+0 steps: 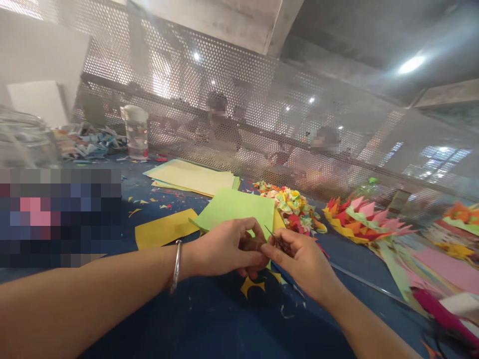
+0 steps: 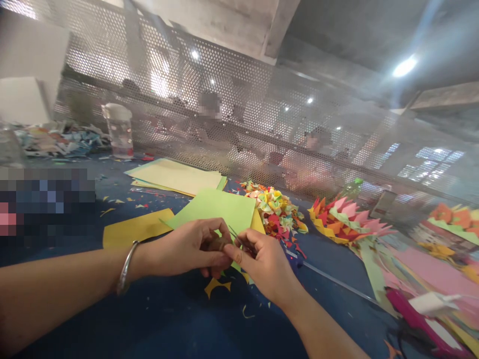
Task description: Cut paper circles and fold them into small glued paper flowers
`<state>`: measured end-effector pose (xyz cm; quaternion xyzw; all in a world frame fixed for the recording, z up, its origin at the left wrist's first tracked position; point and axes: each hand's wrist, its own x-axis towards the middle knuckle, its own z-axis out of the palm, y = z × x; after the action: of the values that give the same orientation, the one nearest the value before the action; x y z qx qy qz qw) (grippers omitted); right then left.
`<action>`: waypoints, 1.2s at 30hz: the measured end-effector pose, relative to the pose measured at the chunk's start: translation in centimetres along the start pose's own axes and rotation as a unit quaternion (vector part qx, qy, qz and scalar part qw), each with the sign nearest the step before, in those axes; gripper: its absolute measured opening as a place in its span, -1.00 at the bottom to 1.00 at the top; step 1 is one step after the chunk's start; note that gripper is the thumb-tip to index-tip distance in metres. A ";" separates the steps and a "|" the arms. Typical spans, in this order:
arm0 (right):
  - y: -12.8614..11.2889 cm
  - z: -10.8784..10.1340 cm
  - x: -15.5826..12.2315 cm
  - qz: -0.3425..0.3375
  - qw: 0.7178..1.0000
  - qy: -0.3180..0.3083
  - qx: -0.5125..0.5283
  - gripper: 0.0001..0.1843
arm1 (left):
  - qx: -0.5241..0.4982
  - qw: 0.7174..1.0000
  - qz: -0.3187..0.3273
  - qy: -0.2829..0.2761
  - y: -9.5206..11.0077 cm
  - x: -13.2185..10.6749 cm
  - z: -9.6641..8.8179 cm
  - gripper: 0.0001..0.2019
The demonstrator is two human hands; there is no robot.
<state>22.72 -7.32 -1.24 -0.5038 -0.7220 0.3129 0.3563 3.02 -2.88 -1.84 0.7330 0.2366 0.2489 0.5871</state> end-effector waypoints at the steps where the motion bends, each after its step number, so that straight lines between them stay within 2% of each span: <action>1: 0.1 0.0 0.0 0.000 1.000 0.000 -0.001 -0.67 | -0.009 1.000 0.002 -0.004 0.0 0.0 0.0 -0.75; 12: -0.3 -0.1 0.0 -0.017 0.998 0.018 0.052 -0.75 | -0.099 0.994 -0.014 -0.033 0.6 0.0 -1.5 -0.69; 18: -0.4 0.0 0.0 -0.015 0.998 0.012 0.059 -0.71 | -0.076 0.997 -0.008 -0.010 0.7 0.1 -1.7 -0.71; 27: -0.4 0.0 0.0 0.024 0.999 0.010 0.046 -0.67 | -0.069 0.997 -0.002 0.021 0.7 0.2 -1.6 -0.67; 31: -0.3 -0.1 0.0 0.030 0.999 0.005 0.040 -0.65 | 0.001 0.997 0.006 0.071 0.8 0.1 -1.9 -0.70; 33: -0.3 -0.1 0.0 0.025 0.999 -0.014 0.032 -0.65 | 0.085 0.992 0.003 0.096 0.9 -0.1 -2.0 -0.73; 36: -0.3 -0.2 -0.1 0.014 0.999 -0.044 0.021 -0.65 | 0.220 0.970 -0.006 0.105 1.0 -0.4 -2.3 -0.79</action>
<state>22.71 -7.48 -0.89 -0.4924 -0.7231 0.3545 0.3302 1.29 -1.57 -0.50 0.8122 0.3504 0.2629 0.3853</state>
